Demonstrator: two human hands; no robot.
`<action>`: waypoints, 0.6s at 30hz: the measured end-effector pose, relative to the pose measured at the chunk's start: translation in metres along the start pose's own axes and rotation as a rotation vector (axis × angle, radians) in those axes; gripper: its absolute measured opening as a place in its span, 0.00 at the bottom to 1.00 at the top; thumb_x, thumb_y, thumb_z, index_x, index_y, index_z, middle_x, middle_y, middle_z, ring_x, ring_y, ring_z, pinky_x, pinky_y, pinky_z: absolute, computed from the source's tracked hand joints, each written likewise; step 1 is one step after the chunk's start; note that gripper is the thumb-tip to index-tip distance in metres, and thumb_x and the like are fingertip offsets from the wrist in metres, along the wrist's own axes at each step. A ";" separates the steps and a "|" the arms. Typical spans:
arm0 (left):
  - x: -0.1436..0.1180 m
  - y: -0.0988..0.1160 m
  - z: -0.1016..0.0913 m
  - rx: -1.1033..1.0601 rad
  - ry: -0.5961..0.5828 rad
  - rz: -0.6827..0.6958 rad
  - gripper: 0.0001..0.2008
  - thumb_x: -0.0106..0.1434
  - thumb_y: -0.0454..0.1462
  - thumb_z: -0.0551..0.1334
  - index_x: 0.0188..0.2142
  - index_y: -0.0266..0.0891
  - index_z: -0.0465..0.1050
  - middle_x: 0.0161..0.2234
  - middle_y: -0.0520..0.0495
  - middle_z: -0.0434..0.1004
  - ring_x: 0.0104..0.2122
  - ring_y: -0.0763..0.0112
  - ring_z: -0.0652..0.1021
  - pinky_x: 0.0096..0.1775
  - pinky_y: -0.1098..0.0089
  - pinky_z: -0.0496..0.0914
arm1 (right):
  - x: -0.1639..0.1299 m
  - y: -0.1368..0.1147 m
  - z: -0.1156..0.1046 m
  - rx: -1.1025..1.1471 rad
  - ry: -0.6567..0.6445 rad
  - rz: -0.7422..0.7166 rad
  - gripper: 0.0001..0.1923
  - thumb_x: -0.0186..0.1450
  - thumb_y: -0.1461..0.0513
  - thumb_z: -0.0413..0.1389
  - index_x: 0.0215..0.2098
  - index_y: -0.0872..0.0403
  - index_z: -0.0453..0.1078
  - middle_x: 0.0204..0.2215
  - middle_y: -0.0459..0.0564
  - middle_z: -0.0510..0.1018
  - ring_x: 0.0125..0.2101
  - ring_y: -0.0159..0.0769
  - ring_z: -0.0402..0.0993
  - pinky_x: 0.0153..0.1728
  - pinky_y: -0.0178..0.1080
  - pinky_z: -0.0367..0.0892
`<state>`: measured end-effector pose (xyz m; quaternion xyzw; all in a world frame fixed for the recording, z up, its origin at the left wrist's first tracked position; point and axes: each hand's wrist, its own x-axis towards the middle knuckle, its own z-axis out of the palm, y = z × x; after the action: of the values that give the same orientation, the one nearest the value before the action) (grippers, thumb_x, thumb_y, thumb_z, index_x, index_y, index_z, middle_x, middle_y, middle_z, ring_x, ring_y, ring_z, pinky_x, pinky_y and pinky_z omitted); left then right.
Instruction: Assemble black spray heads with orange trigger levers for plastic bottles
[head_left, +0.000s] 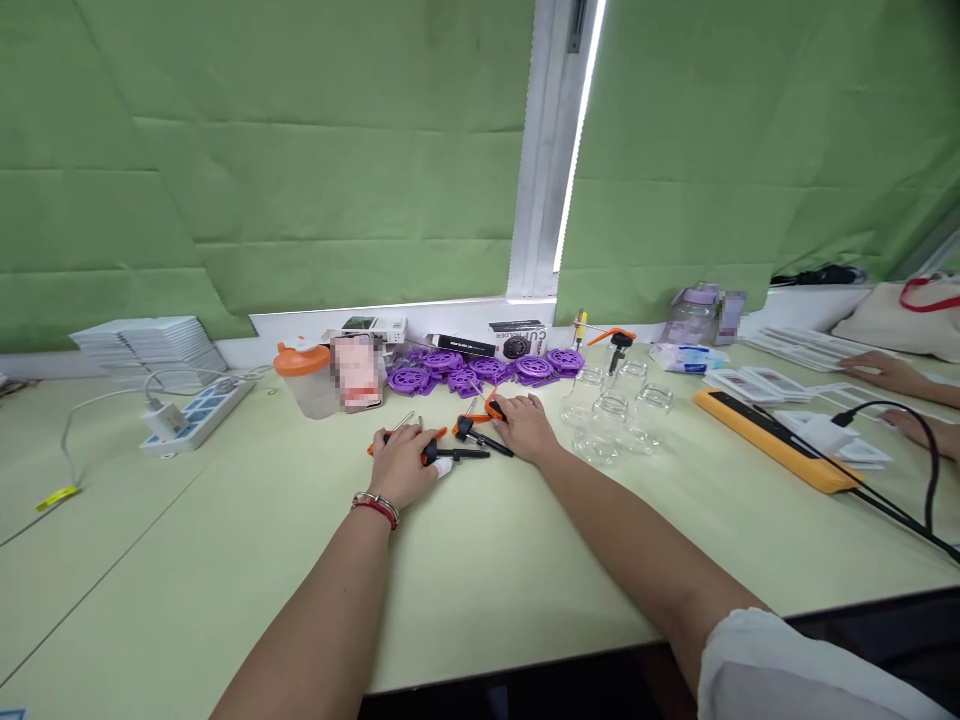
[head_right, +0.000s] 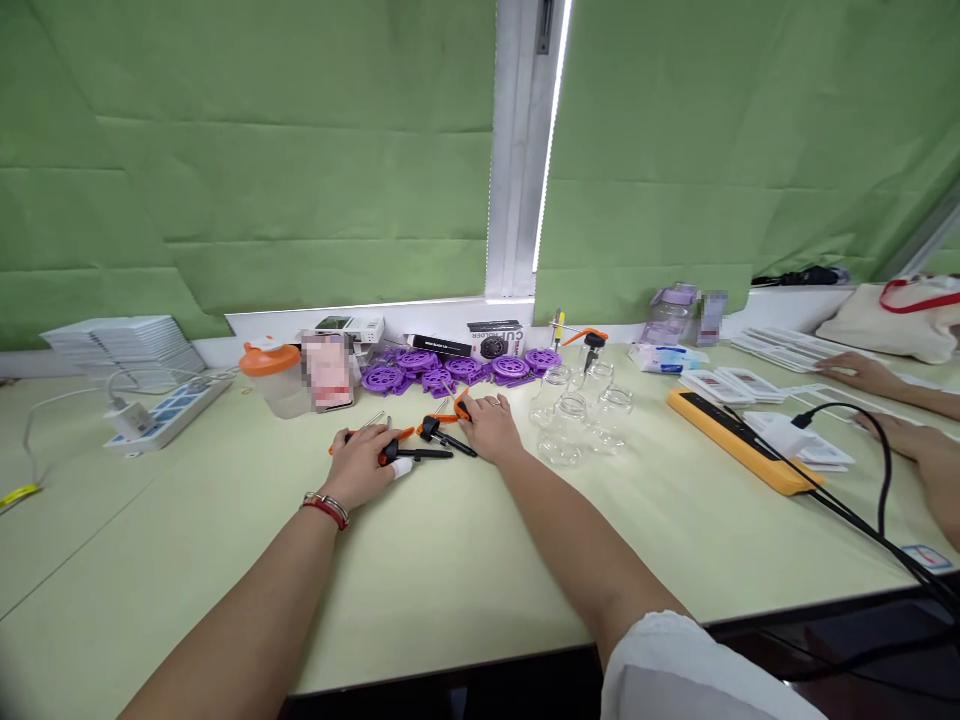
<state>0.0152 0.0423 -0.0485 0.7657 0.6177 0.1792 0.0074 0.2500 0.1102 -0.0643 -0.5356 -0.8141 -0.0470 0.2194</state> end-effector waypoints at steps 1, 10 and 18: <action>0.000 0.000 -0.001 -0.001 -0.005 -0.029 0.24 0.55 0.50 0.59 0.50 0.49 0.70 0.54 0.43 0.68 0.55 0.53 0.64 0.58 0.50 0.43 | -0.004 -0.003 -0.003 -0.016 0.008 -0.003 0.22 0.66 0.55 0.45 0.56 0.55 0.59 0.44 0.55 0.74 0.49 0.45 0.63 0.54 0.48 0.48; -0.004 -0.009 -0.003 -0.012 0.050 -0.111 0.20 0.51 0.40 0.60 0.46 0.49 0.71 0.51 0.46 0.72 0.55 0.51 0.64 0.57 0.45 0.41 | -0.048 -0.039 -0.018 0.013 -0.116 -0.016 0.25 0.66 0.59 0.45 0.60 0.59 0.55 0.45 0.59 0.72 0.44 0.46 0.66 0.44 0.42 0.59; -0.007 -0.009 0.000 0.002 0.048 -0.118 0.23 0.51 0.42 0.60 0.48 0.47 0.69 0.53 0.43 0.70 0.57 0.50 0.62 0.57 0.43 0.37 | -0.065 -0.056 -0.021 0.071 -0.148 -0.051 0.28 0.66 0.59 0.45 0.62 0.60 0.52 0.47 0.60 0.71 0.46 0.46 0.66 0.46 0.44 0.60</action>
<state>0.0051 0.0378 -0.0530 0.7236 0.6618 0.1961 0.0025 0.2275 0.0248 -0.0625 -0.5086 -0.8427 0.0161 0.1761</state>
